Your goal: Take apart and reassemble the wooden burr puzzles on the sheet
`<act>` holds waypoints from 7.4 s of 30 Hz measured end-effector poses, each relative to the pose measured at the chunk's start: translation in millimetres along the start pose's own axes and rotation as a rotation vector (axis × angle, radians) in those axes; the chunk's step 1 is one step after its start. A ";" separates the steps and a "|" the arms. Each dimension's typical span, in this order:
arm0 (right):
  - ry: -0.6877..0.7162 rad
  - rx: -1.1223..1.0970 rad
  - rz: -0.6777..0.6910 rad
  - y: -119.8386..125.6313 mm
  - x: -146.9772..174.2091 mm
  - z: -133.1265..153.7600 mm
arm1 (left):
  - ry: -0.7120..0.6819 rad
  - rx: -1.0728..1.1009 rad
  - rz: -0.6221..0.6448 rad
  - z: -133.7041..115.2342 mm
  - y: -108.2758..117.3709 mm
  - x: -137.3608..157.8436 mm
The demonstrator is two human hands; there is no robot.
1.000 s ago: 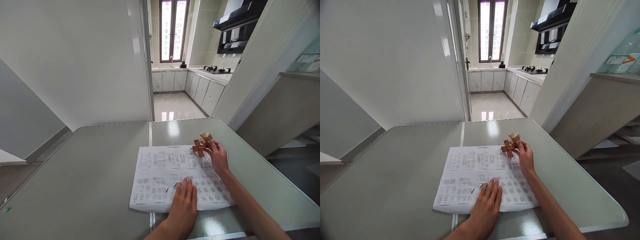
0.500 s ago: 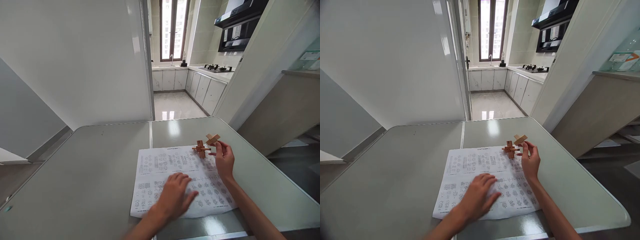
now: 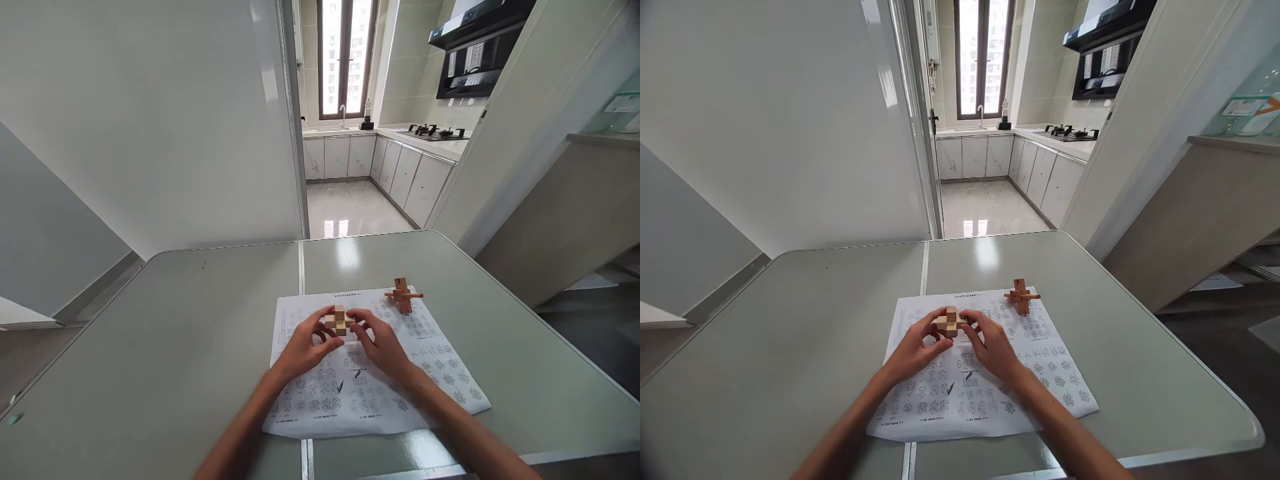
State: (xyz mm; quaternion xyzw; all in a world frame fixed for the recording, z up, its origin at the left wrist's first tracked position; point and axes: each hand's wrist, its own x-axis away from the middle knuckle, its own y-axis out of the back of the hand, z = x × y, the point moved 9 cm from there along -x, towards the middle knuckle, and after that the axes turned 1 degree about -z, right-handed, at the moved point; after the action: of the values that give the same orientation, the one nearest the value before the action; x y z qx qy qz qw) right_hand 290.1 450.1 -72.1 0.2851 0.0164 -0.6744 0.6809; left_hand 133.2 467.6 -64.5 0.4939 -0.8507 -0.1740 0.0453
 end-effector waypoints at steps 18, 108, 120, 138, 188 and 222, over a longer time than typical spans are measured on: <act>0.076 0.044 0.055 -8.7 10.1 -7.6 | -0.012 -0.121 -0.133 9.4 9.5 2.3; 0.268 0.184 0.002 -12.0 13.4 26.1 | 0.101 0.037 -0.062 8.4 -3.6 4.0; 0.339 0.400 -0.066 -13.4 14.6 29.6 | 0.091 -0.187 -0.238 18.1 8.0 8.2; 0.255 0.460 -0.072 -17.2 14.3 18.1 | -0.243 -0.753 -0.404 -2.0 8.5 14.6; 0.007 0.480 -0.112 -1.6 6.8 -10.2 | 0.091 -0.035 -0.138 10.4 -5.0 9.4; 0.217 -0.033 0.047 -7.5 7.7 30.8 | 0.070 -0.220 -0.283 15.9 7.1 12.7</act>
State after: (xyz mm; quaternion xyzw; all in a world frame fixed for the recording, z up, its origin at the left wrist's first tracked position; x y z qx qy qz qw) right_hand 272.6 431.0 -52.3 0.3454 0.0943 -0.6229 0.6955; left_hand 117.0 464.0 -78.1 0.6066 -0.7464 -0.2533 0.1035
